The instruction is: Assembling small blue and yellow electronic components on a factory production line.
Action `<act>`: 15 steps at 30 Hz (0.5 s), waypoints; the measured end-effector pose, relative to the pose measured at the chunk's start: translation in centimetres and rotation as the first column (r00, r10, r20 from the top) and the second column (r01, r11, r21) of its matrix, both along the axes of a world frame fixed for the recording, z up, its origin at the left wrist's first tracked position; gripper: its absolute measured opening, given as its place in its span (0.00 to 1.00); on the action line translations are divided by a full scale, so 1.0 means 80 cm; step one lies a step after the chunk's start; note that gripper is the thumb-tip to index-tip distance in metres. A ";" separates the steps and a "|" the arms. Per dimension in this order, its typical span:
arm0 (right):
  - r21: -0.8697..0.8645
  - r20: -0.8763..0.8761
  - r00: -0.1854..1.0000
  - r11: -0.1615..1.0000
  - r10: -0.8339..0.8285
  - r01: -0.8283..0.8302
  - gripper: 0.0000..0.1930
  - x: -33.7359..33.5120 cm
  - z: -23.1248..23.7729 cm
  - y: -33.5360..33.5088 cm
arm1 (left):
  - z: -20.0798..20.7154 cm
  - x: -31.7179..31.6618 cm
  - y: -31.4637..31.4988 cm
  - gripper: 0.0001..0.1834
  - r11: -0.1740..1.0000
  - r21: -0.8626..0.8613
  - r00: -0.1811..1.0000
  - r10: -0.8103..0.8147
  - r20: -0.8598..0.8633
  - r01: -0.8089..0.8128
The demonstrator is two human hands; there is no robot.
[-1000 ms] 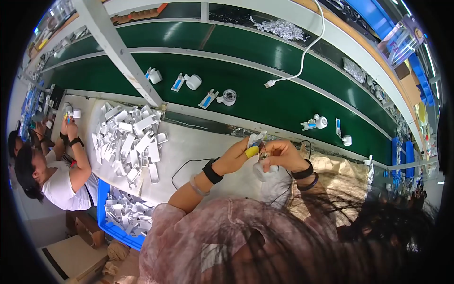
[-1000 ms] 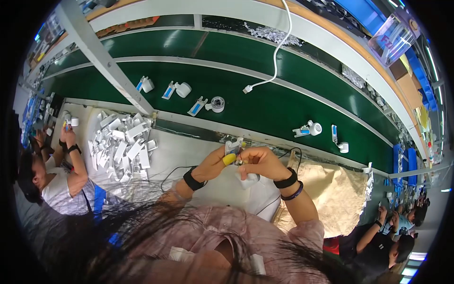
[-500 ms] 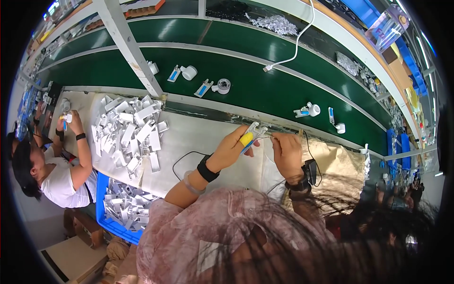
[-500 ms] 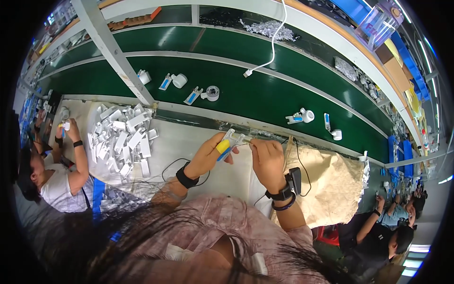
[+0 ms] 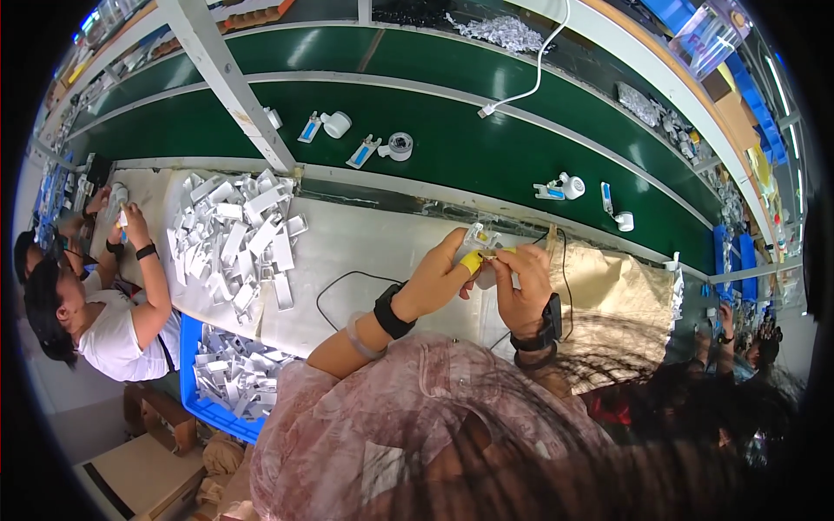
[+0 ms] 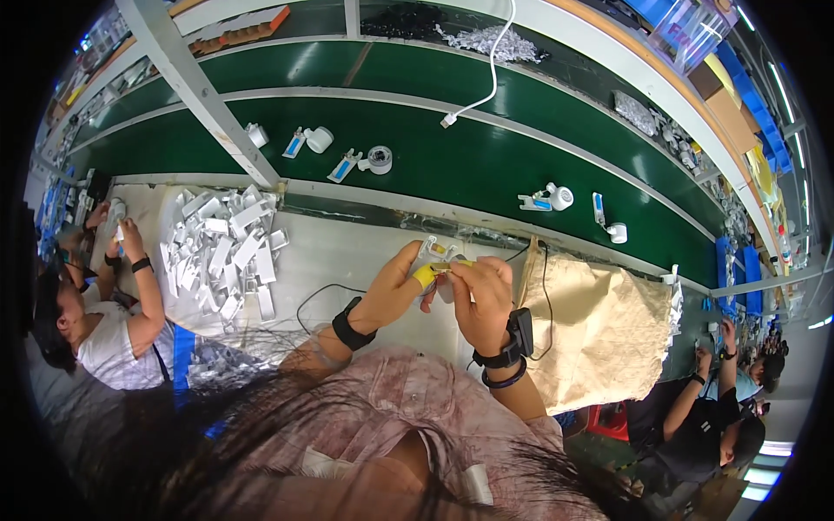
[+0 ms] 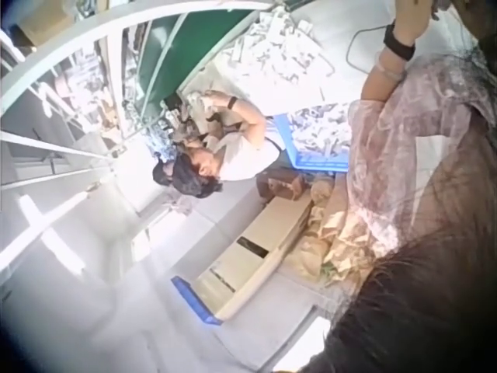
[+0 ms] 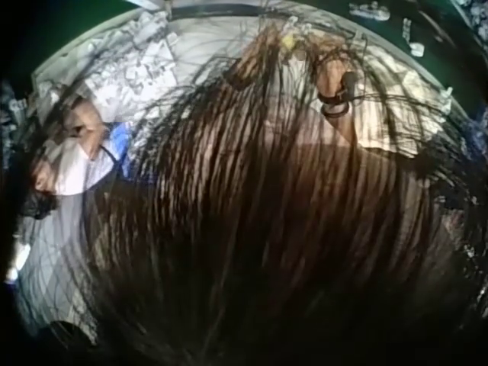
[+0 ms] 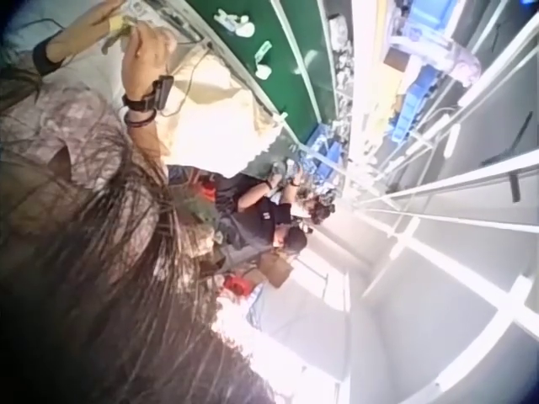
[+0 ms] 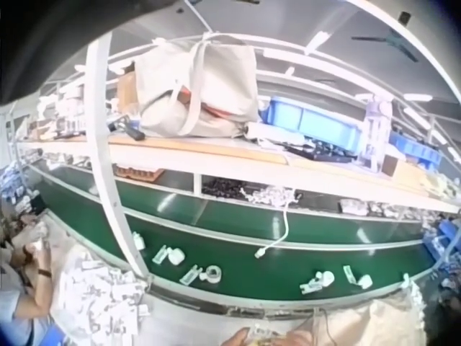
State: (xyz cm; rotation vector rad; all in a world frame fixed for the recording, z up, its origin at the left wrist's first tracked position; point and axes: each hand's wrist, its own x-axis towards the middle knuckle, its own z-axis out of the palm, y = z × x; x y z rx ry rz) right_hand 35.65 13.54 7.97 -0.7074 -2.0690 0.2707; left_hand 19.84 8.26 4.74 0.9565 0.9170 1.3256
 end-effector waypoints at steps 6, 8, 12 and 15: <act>0.023 0.018 0.998 0.998 0.055 -0.056 0.11 0.002 -0.001 -0.001 | 0.015 0.000 -0.007 0.19 0.999 0.030 0.992 0.033 -0.118 -0.030; 0.057 0.002 0.999 0.997 0.053 -0.053 0.12 0.003 -0.005 0.000 | 0.014 0.001 -0.008 0.19 0.999 0.038 0.989 0.031 -0.146 -0.026; 0.071 -0.003 0.998 0.996 0.061 -0.061 0.12 0.004 -0.006 0.001 | 0.017 0.002 -0.009 0.18 0.996 0.083 0.982 0.043 -0.184 -0.028; 0.070 -0.012 0.998 0.995 0.066 -0.065 0.12 0.004 -0.006 0.003 | 0.017 0.003 -0.009 0.18 0.991 0.130 0.970 0.071 -0.234 -0.041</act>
